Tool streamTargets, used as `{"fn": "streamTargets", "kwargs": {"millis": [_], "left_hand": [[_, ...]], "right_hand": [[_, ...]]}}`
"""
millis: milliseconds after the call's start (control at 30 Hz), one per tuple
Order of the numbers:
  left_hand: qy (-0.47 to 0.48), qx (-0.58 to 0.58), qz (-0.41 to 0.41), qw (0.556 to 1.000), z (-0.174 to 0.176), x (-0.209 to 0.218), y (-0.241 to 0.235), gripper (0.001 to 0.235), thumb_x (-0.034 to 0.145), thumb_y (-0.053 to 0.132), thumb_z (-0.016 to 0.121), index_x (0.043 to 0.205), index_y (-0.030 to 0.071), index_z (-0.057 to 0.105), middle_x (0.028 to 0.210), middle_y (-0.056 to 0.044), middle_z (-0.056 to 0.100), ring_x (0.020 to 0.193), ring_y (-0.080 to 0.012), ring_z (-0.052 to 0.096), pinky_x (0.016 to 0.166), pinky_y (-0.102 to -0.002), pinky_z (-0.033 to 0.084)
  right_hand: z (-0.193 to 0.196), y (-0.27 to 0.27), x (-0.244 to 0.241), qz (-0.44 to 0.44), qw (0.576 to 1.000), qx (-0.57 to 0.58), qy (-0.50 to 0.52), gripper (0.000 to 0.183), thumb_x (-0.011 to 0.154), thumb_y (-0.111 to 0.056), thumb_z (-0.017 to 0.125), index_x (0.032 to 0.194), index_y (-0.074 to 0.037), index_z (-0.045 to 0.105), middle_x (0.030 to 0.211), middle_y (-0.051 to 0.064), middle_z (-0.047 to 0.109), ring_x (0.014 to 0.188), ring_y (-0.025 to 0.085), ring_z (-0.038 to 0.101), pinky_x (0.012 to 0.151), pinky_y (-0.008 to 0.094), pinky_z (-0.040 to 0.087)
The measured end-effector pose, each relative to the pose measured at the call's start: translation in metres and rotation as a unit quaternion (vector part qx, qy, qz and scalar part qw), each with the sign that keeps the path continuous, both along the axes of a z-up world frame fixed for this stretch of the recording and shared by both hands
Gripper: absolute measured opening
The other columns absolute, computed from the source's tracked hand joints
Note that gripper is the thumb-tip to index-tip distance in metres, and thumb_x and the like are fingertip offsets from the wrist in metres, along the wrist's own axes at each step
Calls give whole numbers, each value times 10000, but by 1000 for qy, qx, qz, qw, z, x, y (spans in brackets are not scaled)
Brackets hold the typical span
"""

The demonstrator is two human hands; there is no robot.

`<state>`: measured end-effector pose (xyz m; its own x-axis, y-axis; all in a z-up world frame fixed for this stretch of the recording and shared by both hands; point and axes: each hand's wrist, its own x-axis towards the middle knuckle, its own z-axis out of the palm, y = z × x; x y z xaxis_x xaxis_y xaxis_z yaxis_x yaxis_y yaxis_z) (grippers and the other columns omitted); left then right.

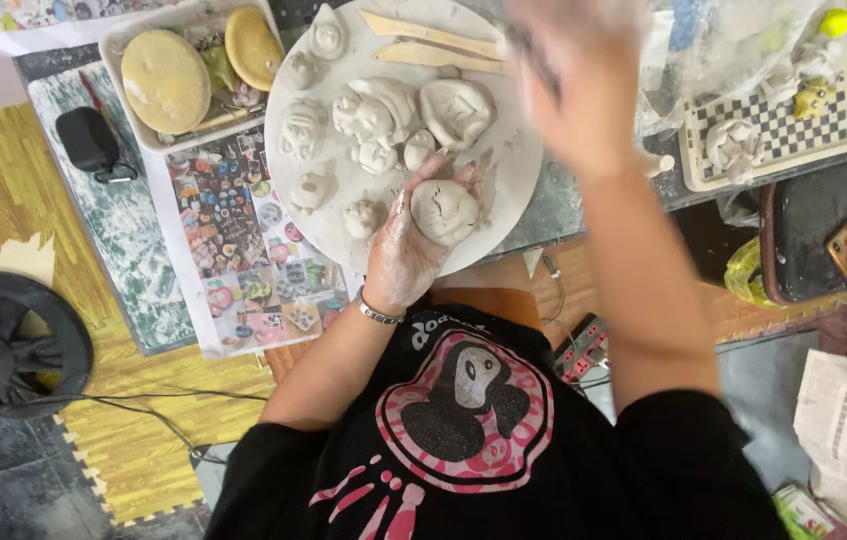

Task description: The person shapes a piece of white clay by hand, repeatedly pressing and smoothing it into a small, rounded form. They work over a white tray containing other similar clay pieces, occasionally dipping their fingers into a pile of white powder on the tray to dust the clay and their hands.

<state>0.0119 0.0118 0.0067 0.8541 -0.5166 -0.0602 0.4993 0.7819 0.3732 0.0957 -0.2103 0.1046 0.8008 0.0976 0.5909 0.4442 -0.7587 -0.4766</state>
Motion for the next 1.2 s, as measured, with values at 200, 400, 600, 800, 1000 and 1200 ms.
{"fn": "streamTargets", "kwargs": {"millis": [200,400,600,800,1000,1200], "left_hand": [[-25,26,-10,999,8,-4,-3,722,1072,501,530,1622,91,307,1633,-106,411,1490,-280,472,1251,-492,431],[-60,85,17,994,14,-12,-7,640,1130,483,450,1608,68,353,1583,-151,443,1475,-284,488,1235,-483,444],[-118,174,52,976,9,-17,-8,622,1128,490,436,1564,50,386,1527,-179,513,1434,-273,524,1230,-414,429],[-159,149,48,975,-5,-23,-11,606,1119,510,486,1482,26,450,1489,-139,533,1404,-232,529,1211,-392,426],[-98,114,41,988,-14,-22,-13,658,1112,494,556,1558,34,404,1493,-136,468,1371,-255,500,1198,-438,430],[-178,178,68,965,-13,-28,-8,676,1119,453,558,1609,47,330,1578,-99,420,1450,-219,456,1255,-389,381]], "right_hand": [[-48,34,-121,86,988,-104,70,432,1003,-472,654,1366,-245,715,1480,-28,620,1488,313,429,1125,483,327],[-42,50,-130,38,983,-173,49,583,992,-578,641,1469,-244,629,1526,-57,575,1511,312,388,1098,529,247],[-43,60,-137,23,987,-154,31,580,999,-555,614,1465,-209,602,1523,1,551,1486,309,400,1115,511,233],[-49,60,-134,-7,991,-124,42,539,1029,-460,630,1498,-217,521,1426,-86,600,1511,286,424,1174,479,230],[-47,74,-126,13,983,116,140,645,1021,-284,699,1568,-77,426,1588,162,503,1511,321,446,1247,458,345],[-47,90,-124,33,948,264,172,600,1038,-112,721,1562,-27,443,1618,175,469,1514,298,455,1281,361,361]]}}
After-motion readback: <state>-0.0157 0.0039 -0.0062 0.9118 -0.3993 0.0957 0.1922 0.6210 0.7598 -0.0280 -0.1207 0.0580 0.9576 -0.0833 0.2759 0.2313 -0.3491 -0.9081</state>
